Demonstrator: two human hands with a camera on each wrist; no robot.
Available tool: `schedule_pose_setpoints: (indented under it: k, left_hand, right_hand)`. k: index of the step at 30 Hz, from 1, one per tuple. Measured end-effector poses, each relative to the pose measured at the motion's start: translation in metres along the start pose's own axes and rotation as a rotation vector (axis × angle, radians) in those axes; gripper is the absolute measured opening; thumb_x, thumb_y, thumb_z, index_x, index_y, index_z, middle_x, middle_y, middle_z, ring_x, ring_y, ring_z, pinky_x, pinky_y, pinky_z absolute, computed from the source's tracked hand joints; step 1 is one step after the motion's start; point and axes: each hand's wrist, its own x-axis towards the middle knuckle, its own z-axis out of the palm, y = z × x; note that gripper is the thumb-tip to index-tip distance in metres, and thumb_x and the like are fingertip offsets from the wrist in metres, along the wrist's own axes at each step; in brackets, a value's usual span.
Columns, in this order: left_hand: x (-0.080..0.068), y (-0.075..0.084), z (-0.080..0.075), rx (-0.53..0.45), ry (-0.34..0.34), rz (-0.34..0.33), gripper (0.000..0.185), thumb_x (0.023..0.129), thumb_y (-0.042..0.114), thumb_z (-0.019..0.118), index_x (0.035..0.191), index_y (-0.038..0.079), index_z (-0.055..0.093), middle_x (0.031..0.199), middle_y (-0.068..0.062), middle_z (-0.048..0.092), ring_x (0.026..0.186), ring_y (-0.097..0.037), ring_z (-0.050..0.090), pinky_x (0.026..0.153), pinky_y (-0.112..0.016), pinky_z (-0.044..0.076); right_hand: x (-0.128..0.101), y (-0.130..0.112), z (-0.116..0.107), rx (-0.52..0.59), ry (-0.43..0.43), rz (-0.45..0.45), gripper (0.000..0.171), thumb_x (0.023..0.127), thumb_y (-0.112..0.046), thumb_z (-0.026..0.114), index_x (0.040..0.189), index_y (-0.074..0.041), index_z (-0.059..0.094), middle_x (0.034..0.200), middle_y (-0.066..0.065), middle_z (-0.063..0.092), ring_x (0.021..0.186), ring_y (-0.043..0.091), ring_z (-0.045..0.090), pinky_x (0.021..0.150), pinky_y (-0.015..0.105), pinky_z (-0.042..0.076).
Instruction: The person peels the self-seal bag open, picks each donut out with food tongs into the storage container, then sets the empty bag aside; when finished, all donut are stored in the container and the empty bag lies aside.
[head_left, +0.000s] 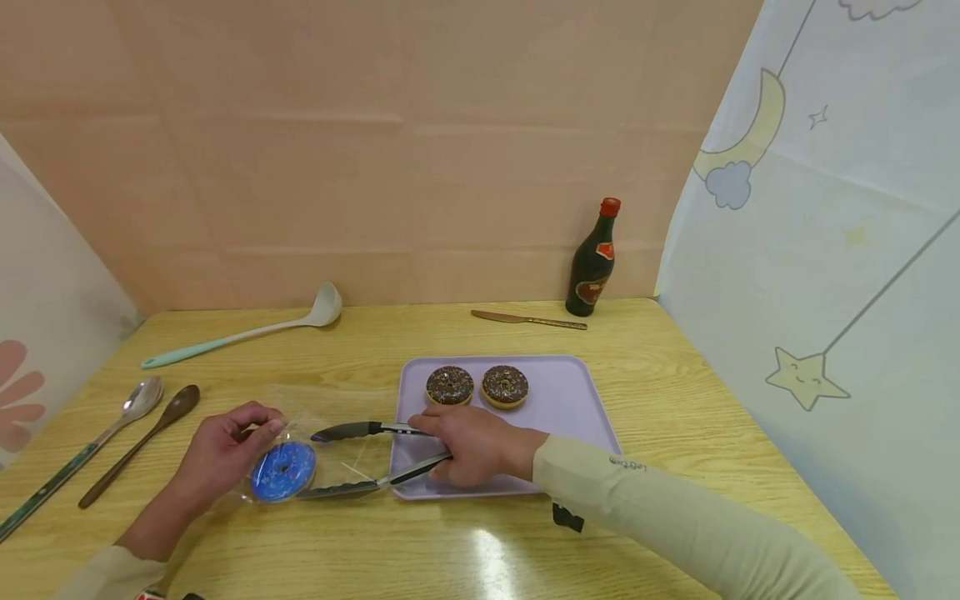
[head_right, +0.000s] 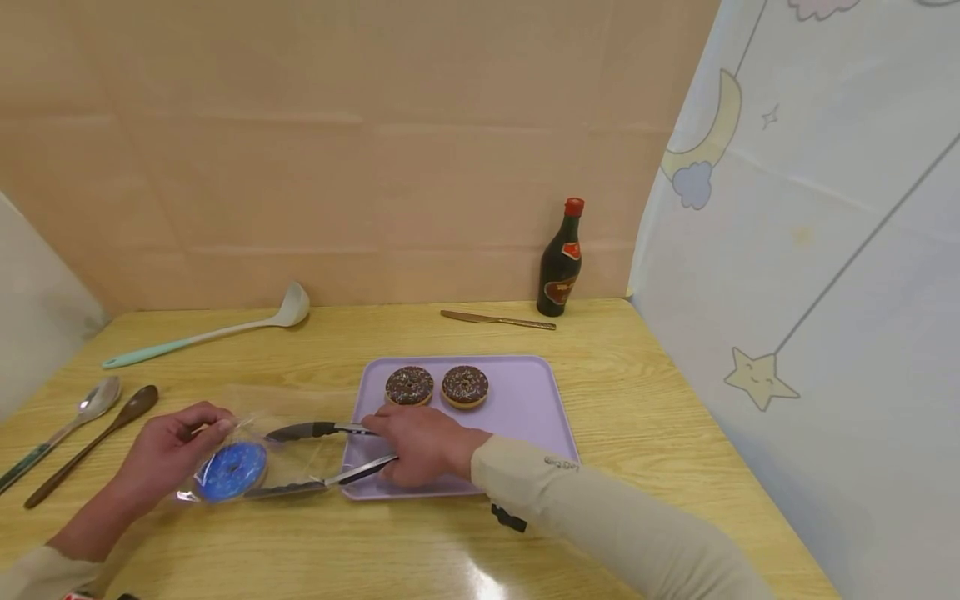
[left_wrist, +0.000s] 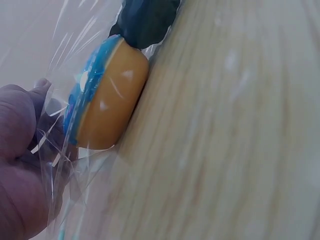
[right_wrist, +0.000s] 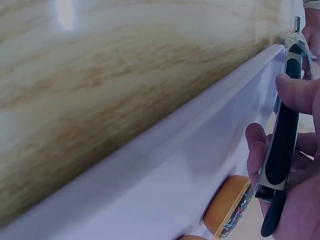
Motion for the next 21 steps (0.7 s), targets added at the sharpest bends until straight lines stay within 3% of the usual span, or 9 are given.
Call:
schedule_pose_setpoints:
  k: [7, 21]
  left_hand:
    - [0.0006, -0.0013, 0.0002, 0.000, -0.002, 0.001, 0.009, 0.093, -0.003, 0.058, 0.095, -0.002, 0.067, 0.083, -0.011, 0.062, 0.065, -0.012, 0.051, 0.055, -0.024, 0.043]
    - [-0.0004, -0.0014, -0.0012, -0.002, -0.008, 0.005, 0.010, 0.093, -0.003, 0.056, 0.096, -0.003, 0.066, 0.080, -0.010, 0.060, 0.061, -0.013, 0.049, 0.052, -0.025, 0.041]
  right_hand:
    - [0.0040, 0.0019, -0.0011, -0.009, -0.020, -0.016, 0.069, 0.087, -0.028, 0.069, 0.145, -0.011, 0.038, 0.138, 0.001, 0.045, 0.100, 0.010, 0.055, 0.085, 0.027, 0.045]
    - [0.0063, -0.0018, 0.0042, -0.033, -0.004, -0.032, 0.065, 0.088, -0.028, 0.067, 0.145, -0.010, 0.039, 0.139, 0.001, 0.044, 0.115, 0.013, 0.051, 0.093, 0.025, 0.041]
